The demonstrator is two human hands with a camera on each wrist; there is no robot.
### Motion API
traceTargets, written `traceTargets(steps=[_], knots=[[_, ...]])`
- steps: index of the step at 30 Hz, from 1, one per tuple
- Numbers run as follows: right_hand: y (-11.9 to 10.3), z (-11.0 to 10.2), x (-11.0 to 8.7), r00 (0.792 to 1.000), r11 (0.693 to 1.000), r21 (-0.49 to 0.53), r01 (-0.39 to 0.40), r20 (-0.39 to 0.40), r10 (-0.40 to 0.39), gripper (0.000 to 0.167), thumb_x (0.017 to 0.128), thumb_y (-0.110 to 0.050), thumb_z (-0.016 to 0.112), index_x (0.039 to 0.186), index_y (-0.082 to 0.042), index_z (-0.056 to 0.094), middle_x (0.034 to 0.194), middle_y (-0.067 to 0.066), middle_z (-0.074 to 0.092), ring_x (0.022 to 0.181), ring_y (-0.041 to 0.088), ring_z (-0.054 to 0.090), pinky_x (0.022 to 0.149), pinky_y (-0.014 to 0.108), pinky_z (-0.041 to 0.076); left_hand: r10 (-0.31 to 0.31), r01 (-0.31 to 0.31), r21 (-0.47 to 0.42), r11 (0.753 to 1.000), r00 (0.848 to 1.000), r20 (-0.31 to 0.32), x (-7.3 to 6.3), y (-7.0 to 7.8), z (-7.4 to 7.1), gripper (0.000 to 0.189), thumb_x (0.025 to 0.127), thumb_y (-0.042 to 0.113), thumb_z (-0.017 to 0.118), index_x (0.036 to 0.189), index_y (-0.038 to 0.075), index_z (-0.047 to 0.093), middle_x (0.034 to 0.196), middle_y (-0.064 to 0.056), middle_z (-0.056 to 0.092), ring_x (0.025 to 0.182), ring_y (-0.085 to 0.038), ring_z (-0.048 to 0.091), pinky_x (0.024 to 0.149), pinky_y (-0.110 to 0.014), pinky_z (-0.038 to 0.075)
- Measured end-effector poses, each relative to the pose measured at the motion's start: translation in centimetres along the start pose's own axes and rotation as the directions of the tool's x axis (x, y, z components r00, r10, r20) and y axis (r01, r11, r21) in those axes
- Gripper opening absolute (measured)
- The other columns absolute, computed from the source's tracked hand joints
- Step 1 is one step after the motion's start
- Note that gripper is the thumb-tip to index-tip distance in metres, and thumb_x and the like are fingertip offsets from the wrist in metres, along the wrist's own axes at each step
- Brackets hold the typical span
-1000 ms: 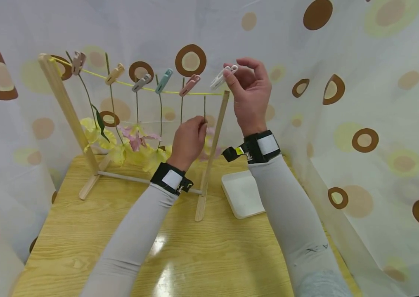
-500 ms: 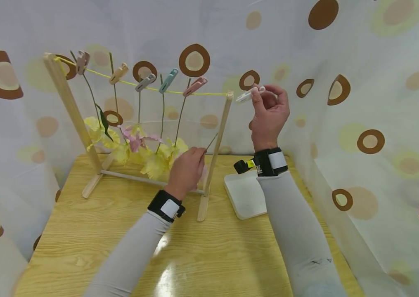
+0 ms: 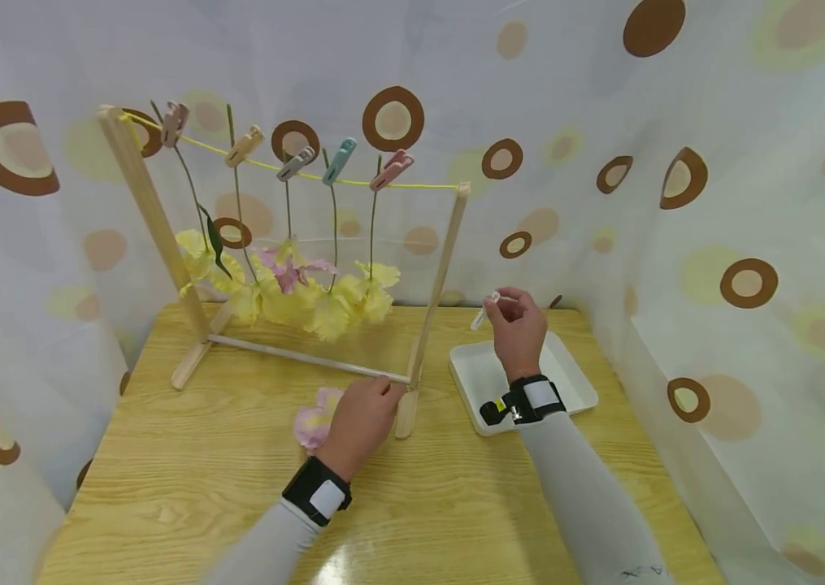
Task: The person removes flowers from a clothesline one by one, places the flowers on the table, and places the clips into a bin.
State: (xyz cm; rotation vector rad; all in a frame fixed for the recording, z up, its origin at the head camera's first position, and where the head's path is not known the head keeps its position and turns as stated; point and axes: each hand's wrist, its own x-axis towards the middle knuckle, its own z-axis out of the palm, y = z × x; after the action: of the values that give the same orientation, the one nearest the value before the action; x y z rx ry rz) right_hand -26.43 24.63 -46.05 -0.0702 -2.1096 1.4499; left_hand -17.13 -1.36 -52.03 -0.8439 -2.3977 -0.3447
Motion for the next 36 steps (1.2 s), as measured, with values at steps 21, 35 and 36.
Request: traceTargets(steps=[21,35,36], knots=[[9.4,-2.3,-4.7,0.928,0.833,-0.541,0.117,0.357,0.102,0.027,0.092,-0.017,0.074,0.118,-0.007,0.075,0.071,0.010,0.071,0.048,0.017,0.054,0.045,0.030,0.038,-0.111,0.100,0.052,0.994,0.940,0.324,-8.5,0.5,2.1,0.018,0.084,0.005,0.069,0.088,0.022,0.074,0.079,0.000,0.061,0.070,-0.019,0.055,0.061,-0.032,0.044],[11.2,-1.8,-5.7,0.870,0.717,-0.653,0.246,0.475,0.134,0.016,0.086,-0.013,0.079,0.102,-0.010,0.081,0.102,0.016,0.073,0.095,0.033,0.068,0.078,0.049,0.057,-0.113,0.125,-0.003,0.992,0.903,0.414,-9.4,1.2,2.6,0.022,0.084,0.004,0.068,0.089,0.023,0.075,0.082,0.001,0.061,0.076,-0.019,0.056,0.066,-0.034,0.048],[11.3,-1.8,-5.8,0.868,0.709,-0.662,0.242,0.475,0.147,0.015,0.086,-0.013,0.079,0.101,-0.011,0.081,0.104,0.016,0.072,0.097,0.034,0.067,0.079,0.049,0.056,-0.115,0.128,-0.004,0.992,0.903,0.414,-9.4,1.2,2.6,0.022,0.084,0.003,0.068,0.089,0.023,0.075,0.082,0.001,0.061,0.076,-0.019,0.056,0.066,-0.035,0.048]])
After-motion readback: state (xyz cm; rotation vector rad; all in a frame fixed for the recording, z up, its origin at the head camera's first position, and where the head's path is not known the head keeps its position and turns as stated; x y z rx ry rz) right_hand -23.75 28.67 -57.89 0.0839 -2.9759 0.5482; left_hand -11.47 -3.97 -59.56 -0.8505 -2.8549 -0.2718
